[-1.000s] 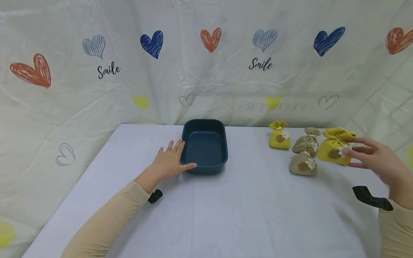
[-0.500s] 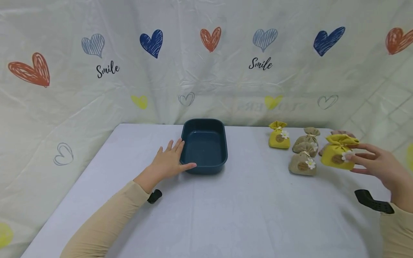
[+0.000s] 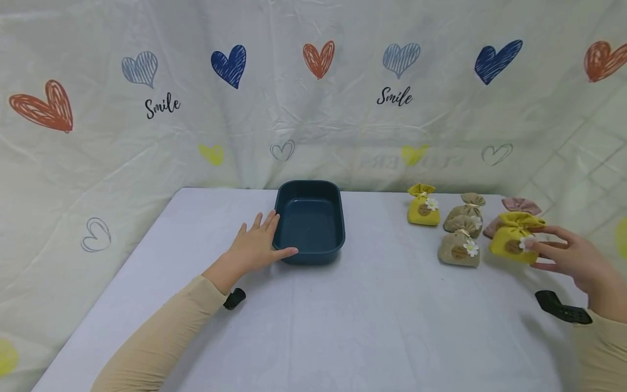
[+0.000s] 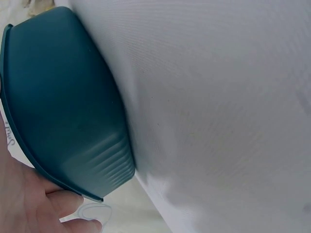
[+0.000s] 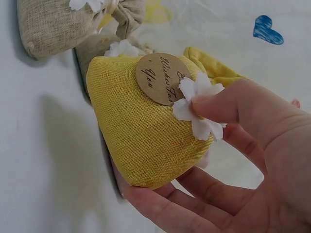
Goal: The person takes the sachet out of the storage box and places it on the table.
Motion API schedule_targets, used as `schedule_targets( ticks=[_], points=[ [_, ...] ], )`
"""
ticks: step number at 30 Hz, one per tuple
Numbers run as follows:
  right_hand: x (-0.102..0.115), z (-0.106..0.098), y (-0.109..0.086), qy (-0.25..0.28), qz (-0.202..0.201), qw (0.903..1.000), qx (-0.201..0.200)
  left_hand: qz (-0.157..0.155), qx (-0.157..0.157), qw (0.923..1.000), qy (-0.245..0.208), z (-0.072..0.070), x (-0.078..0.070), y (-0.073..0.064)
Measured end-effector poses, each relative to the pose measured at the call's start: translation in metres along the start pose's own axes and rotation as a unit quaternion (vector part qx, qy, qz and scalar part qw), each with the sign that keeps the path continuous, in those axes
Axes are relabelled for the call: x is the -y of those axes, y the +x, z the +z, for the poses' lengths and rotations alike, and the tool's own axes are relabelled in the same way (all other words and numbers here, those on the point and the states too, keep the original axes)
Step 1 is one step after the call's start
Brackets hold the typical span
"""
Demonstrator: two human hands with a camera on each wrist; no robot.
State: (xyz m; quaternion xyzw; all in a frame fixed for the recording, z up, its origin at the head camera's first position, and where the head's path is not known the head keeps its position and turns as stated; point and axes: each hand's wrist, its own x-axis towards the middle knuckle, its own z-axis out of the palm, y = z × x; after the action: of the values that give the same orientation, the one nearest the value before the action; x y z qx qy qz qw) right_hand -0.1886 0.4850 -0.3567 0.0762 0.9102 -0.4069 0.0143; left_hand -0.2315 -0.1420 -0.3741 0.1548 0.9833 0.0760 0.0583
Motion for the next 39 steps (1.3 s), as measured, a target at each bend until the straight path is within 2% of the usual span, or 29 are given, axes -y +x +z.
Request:
schedule_targets(
  ticks=[10, 21, 39],
  points=[
    [-0.009, 0.001, 0.003, -0.02, 0.005, 0.9993, 0.03, -0.002, 0.004, 1.0, -0.005, -0.001, 0.0, -0.002],
    [-0.023, 0.0, 0.009, -0.005, 0.021, 0.9962, 0.084, 0.002, 0.0, 1.0, -0.007, 0.0, 0.002, 0.0],
    [-0.033, -0.006, 0.018, -0.002, 0.024, 0.993, 0.116, 0.001, 0.001, 1.0, -0.004, -0.001, 0.0, 0.0]
  ],
)
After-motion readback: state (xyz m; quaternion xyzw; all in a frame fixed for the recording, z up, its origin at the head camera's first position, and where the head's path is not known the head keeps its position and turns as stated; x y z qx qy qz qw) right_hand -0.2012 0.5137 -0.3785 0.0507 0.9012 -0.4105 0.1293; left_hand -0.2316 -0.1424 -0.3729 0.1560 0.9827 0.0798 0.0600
